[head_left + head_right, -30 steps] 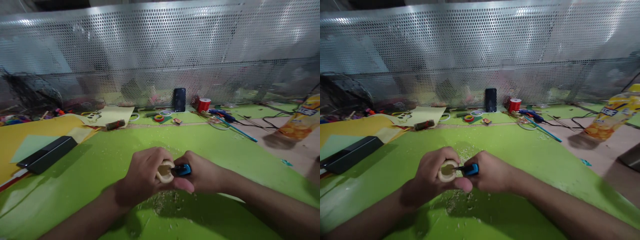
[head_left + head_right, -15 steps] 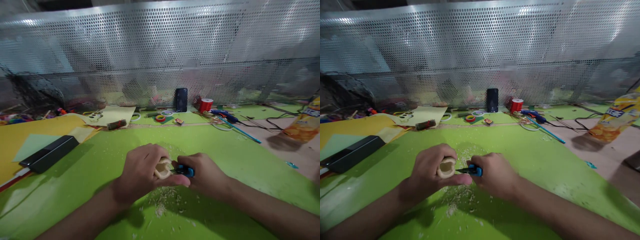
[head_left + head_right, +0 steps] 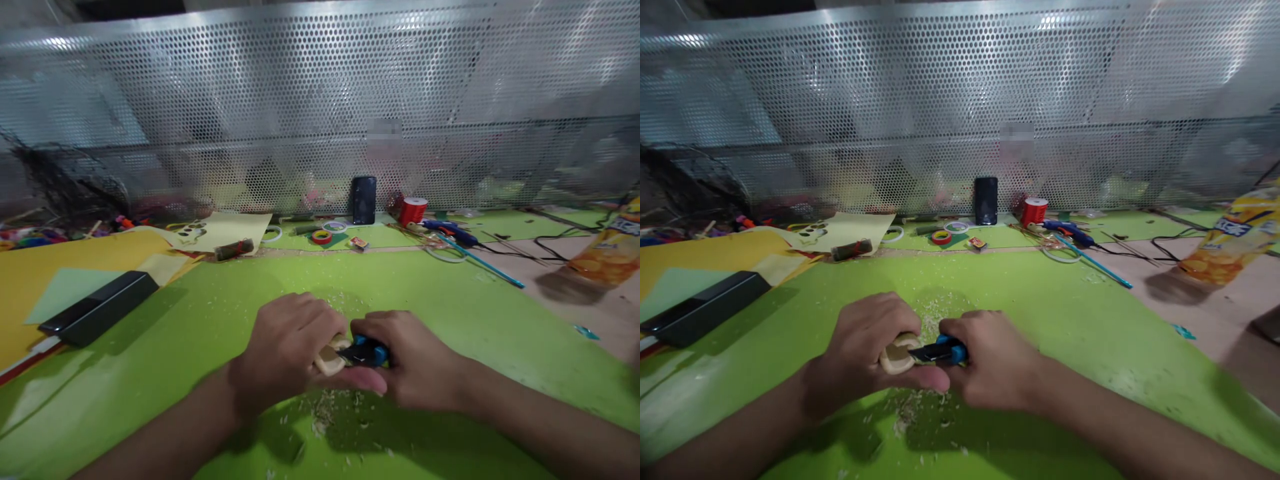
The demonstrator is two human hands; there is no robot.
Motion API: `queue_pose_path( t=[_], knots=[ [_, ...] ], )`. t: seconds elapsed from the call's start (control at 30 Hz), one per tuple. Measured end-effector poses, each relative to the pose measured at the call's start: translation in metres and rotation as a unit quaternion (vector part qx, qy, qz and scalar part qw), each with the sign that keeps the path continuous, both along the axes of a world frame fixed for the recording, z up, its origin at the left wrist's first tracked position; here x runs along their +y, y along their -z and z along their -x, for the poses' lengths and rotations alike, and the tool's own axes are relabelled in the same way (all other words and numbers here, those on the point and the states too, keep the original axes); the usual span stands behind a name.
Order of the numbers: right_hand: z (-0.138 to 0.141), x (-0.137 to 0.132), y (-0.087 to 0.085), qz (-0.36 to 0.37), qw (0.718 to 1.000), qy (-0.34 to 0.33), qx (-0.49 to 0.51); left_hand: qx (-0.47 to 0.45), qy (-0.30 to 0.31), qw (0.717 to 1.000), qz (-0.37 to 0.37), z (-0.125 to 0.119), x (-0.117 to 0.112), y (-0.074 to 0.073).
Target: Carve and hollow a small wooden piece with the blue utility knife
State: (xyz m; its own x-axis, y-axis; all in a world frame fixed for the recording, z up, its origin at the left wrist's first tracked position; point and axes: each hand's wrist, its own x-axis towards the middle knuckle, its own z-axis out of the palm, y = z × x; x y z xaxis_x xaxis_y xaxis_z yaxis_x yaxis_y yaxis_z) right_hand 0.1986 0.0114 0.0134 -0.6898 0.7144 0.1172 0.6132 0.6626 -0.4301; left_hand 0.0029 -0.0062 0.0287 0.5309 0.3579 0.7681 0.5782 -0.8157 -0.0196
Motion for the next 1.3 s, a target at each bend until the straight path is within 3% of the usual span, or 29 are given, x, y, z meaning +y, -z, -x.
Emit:
queue_pose_path(
  t=[0.17, 0.43, 0.7, 1.3],
  knots=[
    [0.001, -0.001, -0.002, 0.018, 1.0, 0.019, -0.015, 0.006, 0.005, 1.0, 0.007, 0.0, 0.0, 0.0],
    [0.0, -0.002, 0.002, -0.051, 0.998, 0.046, -0.008, 0.006, -0.03, 1.0, -0.002, -0.001, 0.001, 0.003],
    [0.001, -0.002, 0.004, -0.011, 0.997, 0.06, -0.047, 0.004, -0.02, 1.0, 0.012, -0.001, 0.001, 0.005],
    [0.002, -0.007, 0.001, 0.0, 0.996, 0.071, -0.061, 0.036, -0.024, 0.999, -0.009, -0.007, -0.005, 0.012]
  ],
)
